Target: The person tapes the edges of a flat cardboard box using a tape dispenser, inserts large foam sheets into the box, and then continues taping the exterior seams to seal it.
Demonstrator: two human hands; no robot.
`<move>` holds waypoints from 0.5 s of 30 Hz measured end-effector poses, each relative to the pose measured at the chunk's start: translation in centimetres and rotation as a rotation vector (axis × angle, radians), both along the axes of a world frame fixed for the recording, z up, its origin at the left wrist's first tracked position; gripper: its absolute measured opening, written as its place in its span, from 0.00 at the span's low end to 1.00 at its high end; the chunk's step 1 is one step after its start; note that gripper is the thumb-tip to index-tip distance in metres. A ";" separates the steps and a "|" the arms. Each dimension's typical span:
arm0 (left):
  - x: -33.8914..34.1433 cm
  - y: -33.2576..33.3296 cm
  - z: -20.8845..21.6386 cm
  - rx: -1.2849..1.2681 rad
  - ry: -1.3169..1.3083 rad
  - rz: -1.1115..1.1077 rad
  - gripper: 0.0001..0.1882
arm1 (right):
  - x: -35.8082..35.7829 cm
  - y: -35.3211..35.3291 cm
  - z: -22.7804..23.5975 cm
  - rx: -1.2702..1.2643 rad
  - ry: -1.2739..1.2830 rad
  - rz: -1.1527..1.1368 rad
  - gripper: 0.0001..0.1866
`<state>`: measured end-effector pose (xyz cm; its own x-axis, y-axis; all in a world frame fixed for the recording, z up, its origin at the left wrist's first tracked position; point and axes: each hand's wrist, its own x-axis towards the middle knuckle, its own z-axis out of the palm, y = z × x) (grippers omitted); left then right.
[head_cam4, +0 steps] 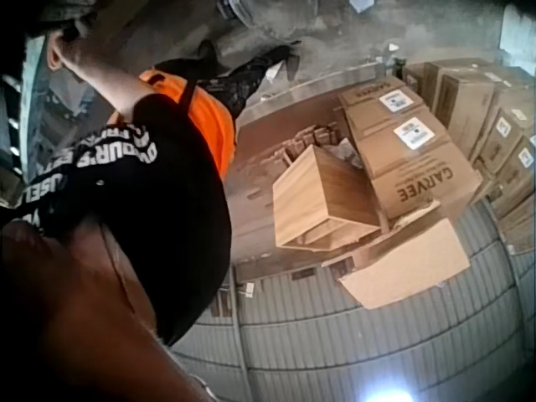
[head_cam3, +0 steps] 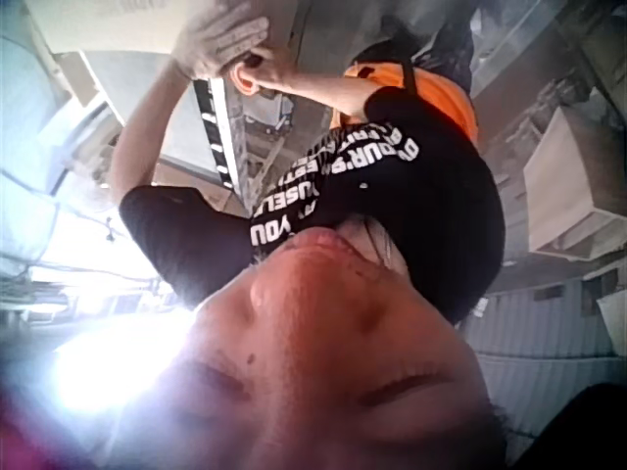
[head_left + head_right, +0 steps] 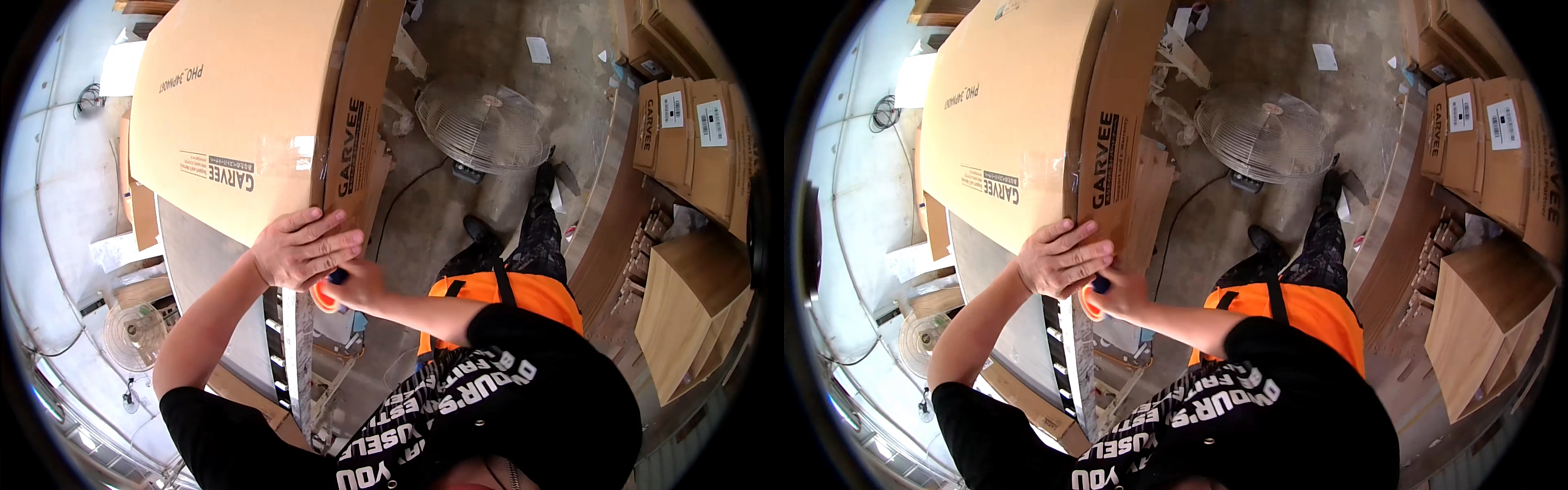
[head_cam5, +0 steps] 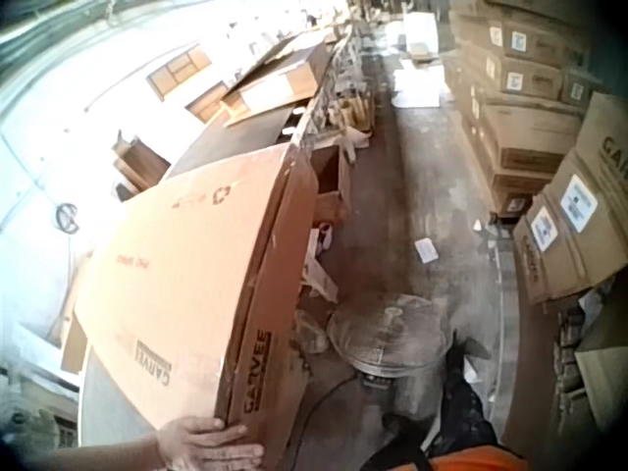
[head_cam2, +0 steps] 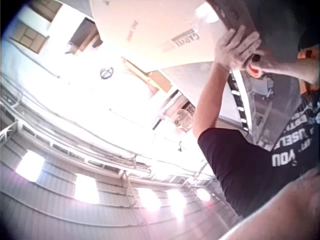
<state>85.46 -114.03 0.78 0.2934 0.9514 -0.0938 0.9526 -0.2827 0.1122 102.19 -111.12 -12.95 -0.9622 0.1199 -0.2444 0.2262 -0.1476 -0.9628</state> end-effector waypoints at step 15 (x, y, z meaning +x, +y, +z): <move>2.0 3.8 2.2 -0.330 0.007 0.101 0.23 | 5.4 29.5 -0.1 0.634 0.166 0.643 0.35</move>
<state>87.44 -110.21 2.94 0.1976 0.8936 -0.4031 0.9750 -0.1365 0.1754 107.60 -81.66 -13.07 -0.9069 -0.3863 -0.1680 -0.0668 0.5258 -0.8480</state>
